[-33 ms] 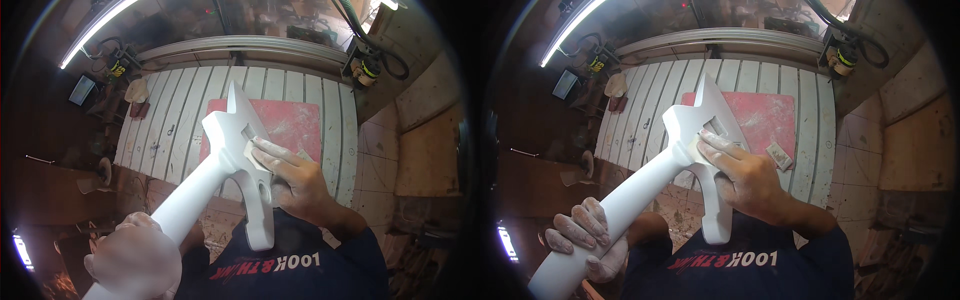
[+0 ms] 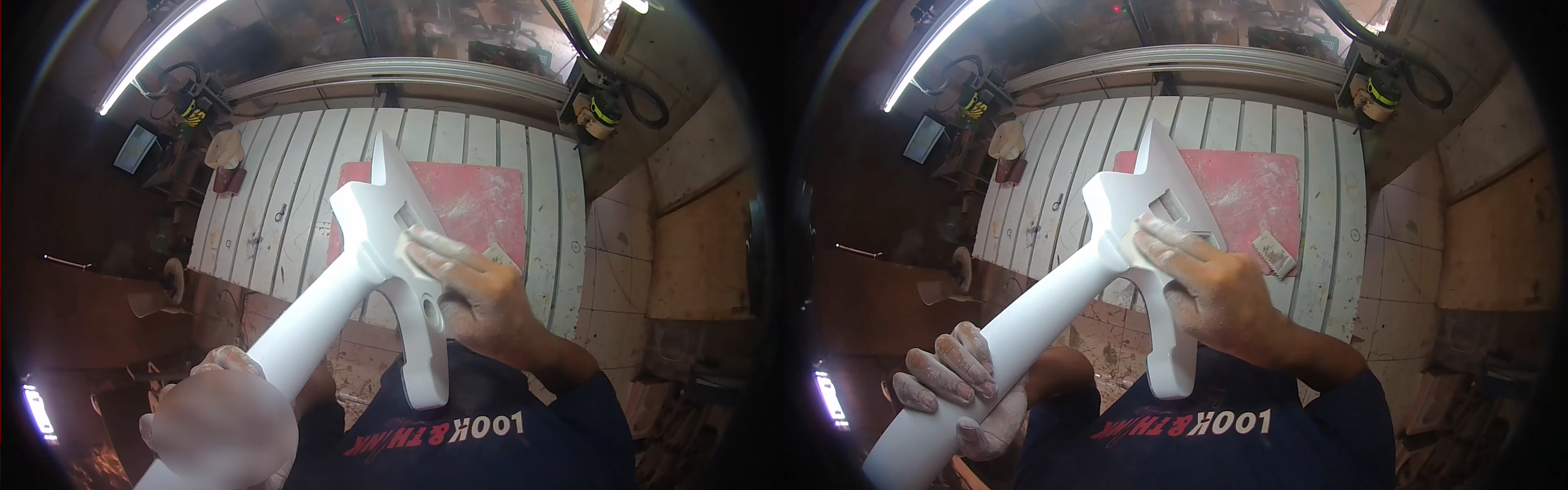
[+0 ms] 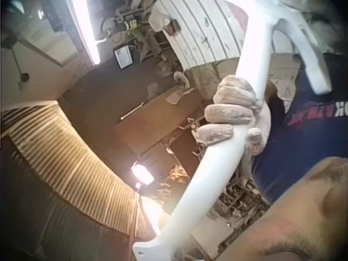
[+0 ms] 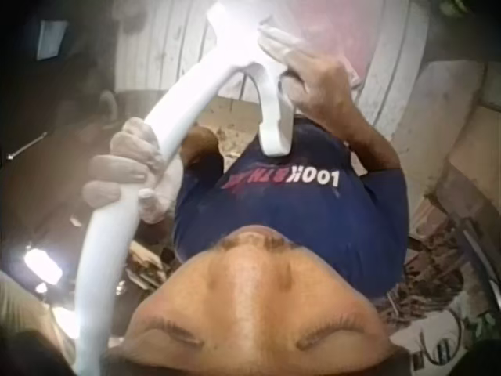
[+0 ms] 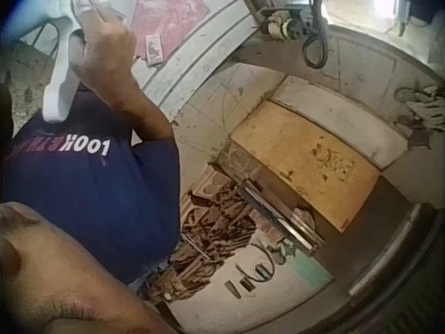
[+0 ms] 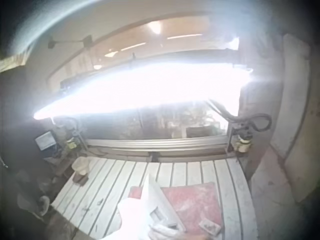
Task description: The person sands the surface of a white guitar body and neck with a cloth, wiping the sides, curves, and the back of the neck.
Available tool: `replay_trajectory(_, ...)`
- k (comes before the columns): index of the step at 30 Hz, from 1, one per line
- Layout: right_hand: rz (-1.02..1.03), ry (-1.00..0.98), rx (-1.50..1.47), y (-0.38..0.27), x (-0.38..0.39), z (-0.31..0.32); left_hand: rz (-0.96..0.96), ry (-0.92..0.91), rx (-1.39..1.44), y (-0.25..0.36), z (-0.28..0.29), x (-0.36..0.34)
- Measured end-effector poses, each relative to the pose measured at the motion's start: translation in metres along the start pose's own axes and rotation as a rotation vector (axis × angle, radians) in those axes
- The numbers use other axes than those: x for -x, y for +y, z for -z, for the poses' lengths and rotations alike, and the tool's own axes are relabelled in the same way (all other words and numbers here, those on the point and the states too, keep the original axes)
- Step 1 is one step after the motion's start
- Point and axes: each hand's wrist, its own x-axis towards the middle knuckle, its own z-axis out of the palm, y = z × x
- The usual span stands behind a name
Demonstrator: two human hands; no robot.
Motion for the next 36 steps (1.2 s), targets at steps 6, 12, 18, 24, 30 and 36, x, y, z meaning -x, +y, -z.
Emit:
replay_trajectory(6, 0.005, -0.190, 0.049, -0.008, 0.005, -0.052, -0.020, 0.111, 0.037, -0.003, -0.007, 0.001)
replay_trajectory(12, -0.034, -0.191, 0.017, 0.001, 0.009, -0.060, -0.004, 0.079, -0.014, 0.000, -0.005, 0.001)
replay_trajectory(18, 0.030, -0.233, 0.083, 0.012, 0.001, -0.051, -0.011, 0.049, -0.045, 0.000, 0.001, 0.001)
replay_trajectory(24, 0.094, -0.139, 0.088, 0.028, -0.021, -0.064, -0.007, 0.032, -0.001, -0.002, -0.001, -0.002)
replay_trajectory(30, 0.079, -0.177, 0.076, 0.034, -0.018, -0.066, -0.065, 0.039, 0.016, -0.006, 0.003, 0.000)
replay_trajectory(36, 0.083, -0.207, 0.047, 0.024, -0.008, -0.046, -0.019, 0.005, 0.029, -0.002, 0.002, -0.004)
